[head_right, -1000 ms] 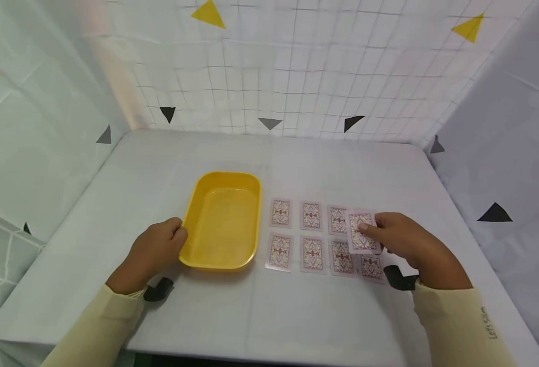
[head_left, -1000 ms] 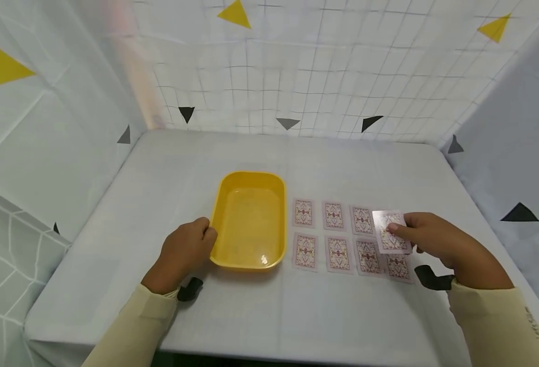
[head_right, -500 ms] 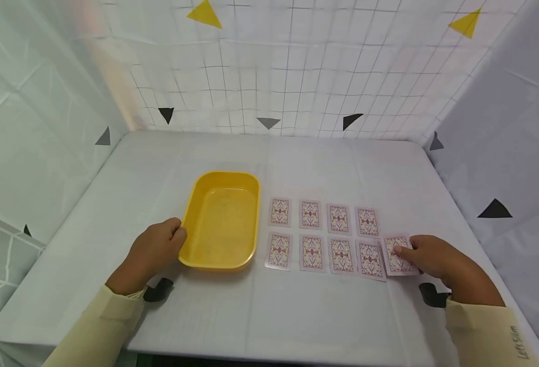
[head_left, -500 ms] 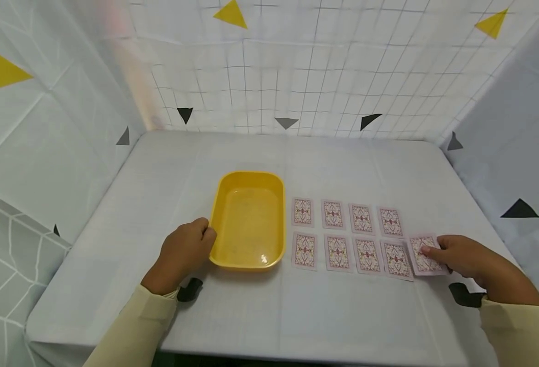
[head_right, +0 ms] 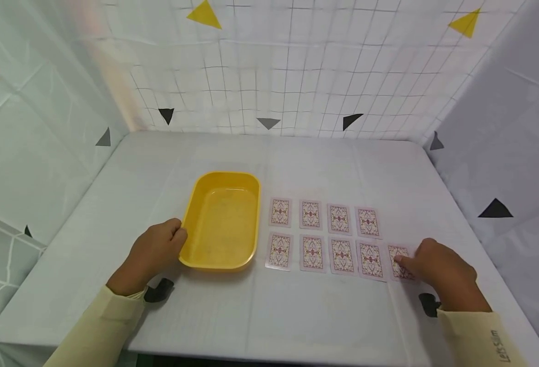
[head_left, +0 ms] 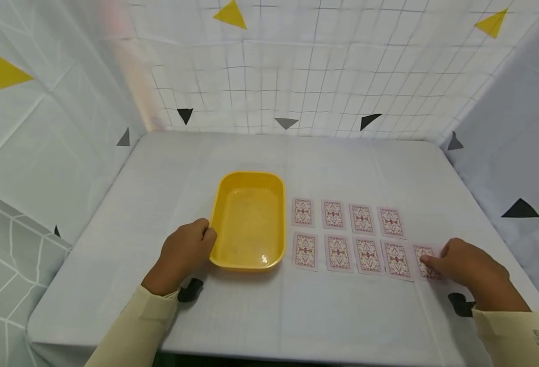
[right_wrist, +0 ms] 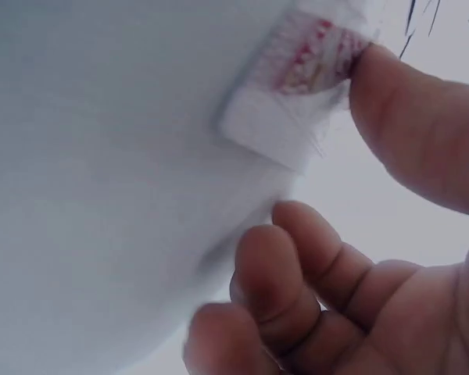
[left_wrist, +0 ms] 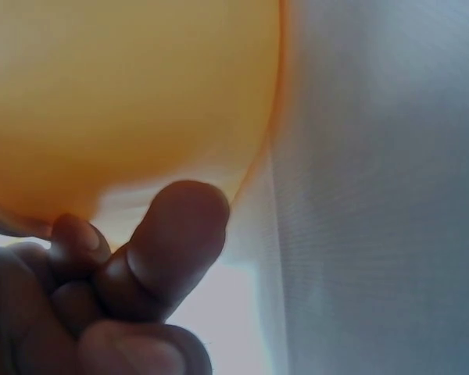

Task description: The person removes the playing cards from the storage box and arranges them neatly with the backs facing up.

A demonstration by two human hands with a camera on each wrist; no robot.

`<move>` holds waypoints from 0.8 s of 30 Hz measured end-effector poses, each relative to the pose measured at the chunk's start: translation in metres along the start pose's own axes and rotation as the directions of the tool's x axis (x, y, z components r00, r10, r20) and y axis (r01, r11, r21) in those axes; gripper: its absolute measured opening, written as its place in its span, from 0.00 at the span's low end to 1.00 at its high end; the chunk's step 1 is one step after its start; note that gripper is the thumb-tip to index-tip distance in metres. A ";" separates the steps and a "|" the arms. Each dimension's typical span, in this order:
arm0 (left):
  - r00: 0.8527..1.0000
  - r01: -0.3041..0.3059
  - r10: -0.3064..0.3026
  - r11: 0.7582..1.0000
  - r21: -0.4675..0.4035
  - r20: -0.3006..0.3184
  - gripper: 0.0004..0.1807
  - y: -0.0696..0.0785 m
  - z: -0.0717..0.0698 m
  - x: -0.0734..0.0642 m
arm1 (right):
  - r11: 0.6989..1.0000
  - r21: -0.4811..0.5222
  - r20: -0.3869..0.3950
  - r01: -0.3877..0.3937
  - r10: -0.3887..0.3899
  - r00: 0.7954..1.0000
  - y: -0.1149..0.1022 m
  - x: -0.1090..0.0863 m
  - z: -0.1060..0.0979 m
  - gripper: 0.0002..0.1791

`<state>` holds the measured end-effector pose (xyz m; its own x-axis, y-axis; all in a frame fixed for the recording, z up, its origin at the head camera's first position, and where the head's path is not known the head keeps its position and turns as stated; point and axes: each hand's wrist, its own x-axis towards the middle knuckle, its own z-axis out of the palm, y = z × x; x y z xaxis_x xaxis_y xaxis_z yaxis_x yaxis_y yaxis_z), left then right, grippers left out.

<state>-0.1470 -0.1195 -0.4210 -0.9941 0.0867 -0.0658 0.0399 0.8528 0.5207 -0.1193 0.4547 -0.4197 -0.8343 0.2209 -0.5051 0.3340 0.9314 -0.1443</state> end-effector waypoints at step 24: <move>0.991 -0.079 0.092 0.988 0.135 -0.096 0.29 0.005 -0.013 -0.009 | 0.996 -0.031 -0.441 0.088 -0.092 0.893 -0.061 -0.032 0.003 0.56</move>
